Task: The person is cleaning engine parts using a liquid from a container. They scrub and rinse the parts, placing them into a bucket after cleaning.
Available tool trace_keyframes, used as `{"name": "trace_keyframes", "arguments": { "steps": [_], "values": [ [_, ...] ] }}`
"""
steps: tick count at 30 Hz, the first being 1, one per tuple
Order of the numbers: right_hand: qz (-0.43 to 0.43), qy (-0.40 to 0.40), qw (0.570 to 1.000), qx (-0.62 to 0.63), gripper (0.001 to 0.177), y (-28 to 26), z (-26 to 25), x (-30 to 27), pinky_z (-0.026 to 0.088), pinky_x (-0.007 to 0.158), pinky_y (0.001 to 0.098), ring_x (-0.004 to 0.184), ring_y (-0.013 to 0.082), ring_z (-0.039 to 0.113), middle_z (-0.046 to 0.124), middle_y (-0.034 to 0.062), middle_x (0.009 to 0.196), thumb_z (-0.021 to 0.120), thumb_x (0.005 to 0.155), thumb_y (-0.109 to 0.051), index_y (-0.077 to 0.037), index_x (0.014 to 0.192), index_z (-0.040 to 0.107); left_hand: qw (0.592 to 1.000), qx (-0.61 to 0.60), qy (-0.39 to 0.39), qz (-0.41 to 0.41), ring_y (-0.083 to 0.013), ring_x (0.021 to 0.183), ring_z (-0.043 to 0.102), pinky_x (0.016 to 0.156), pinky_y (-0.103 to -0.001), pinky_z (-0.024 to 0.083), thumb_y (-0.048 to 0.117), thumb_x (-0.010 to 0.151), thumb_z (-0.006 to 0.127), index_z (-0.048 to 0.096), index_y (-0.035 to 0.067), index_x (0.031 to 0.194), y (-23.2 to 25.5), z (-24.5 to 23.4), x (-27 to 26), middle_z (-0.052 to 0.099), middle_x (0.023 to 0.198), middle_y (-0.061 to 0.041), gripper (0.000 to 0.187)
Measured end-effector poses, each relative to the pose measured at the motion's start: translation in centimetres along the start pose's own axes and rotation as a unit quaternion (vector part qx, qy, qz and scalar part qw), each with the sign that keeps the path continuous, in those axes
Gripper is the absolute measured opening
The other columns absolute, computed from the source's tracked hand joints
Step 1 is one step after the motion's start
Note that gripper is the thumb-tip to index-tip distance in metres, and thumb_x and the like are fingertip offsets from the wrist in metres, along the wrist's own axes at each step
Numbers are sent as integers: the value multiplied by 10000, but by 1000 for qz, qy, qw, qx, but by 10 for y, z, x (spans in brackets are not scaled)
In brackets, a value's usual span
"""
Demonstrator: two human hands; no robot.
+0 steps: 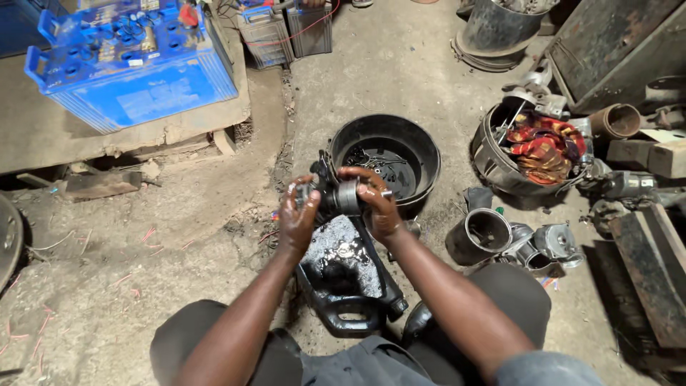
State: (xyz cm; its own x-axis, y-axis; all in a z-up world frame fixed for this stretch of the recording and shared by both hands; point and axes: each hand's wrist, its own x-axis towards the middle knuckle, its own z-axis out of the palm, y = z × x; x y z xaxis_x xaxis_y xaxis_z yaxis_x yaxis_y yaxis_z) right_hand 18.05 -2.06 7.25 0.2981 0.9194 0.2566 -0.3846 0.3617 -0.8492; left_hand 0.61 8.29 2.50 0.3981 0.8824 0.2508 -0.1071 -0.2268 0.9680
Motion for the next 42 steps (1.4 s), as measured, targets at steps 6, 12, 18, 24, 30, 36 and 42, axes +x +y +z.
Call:
{"name": "trace_keyframes", "arguments": {
  "steps": [6, 12, 18, 24, 30, 36, 42],
  "values": [
    [350, 279, 892, 61, 333, 37, 5, 12, 592, 871, 449, 1009, 314, 661, 663, 165, 1160, 654, 913, -313, -67, 1136, 665, 927, 287, -89, -224, -391, 1146, 671, 1027, -499, 512, 633, 995, 562, 717, -11, 1172, -26, 1, -2, 720, 1191, -285, 686],
    [15, 78, 997, -19, 390, 27, -11, 12, 603, 946, 440, 1065, 263, 693, 673, 165, 1149, 652, 912, -288, -73, 1233, 598, 1000, 0, 3, -11, -381, 1297, 560, 1090, -484, 454, 597, 925, 588, 504, 18, 1371, -5, 0, 2, 539, 1405, -271, 736],
    [387, 293, 874, 5, 383, 37, 13, 1, 536, 887, 510, 934, 266, 620, 645, 114, 1033, 603, 894, -408, -149, 1175, 610, 948, 180, -21, -263, -359, 1268, 563, 1059, -509, 467, 559, 949, 537, 565, 58, 1325, 3, 9, -21, 551, 1377, -220, 627],
    [88, 119, 983, -105, 486, 18, -8, -8, 566, 1008, 520, 1085, 314, 703, 714, 201, 1143, 680, 937, -450, -52, 1216, 662, 997, 71, 6, -30, -341, 1241, 576, 1049, -507, 488, 501, 957, 533, 595, 58, 1264, 11, 4, -18, 582, 1310, -198, 543],
    [331, 278, 892, -131, 472, 49, -4, -3, 466, 1003, 587, 1147, 279, 530, 564, 123, 1334, 636, 922, -465, -152, 1276, 649, 962, 154, -29, -224, -344, 1065, 646, 930, -468, 490, 457, 1000, 497, 705, 21, 1101, 1, 12, -17, 678, 1096, -193, 494],
    [154, 171, 950, -213, 528, 24, -15, 8, 522, 910, 514, 1072, 269, 641, 695, 155, 1154, 631, 910, -506, -77, 1216, 667, 986, 95, 23, -133, -318, 987, 656, 888, -415, 512, 437, 920, 564, 651, 12, 1227, 24, 10, -7, 707, 1069, -231, 532],
    [10, 101, 982, -160, 423, 37, -2, -14, 561, 892, 452, 1019, 243, 681, 690, 142, 1118, 598, 979, -431, -73, 1201, 639, 985, 110, 27, -128, -340, 1019, 624, 931, -430, 502, 381, 956, 551, 618, -5, 1280, 7, 9, -15, 680, 1095, -259, 508]
  ]
}}
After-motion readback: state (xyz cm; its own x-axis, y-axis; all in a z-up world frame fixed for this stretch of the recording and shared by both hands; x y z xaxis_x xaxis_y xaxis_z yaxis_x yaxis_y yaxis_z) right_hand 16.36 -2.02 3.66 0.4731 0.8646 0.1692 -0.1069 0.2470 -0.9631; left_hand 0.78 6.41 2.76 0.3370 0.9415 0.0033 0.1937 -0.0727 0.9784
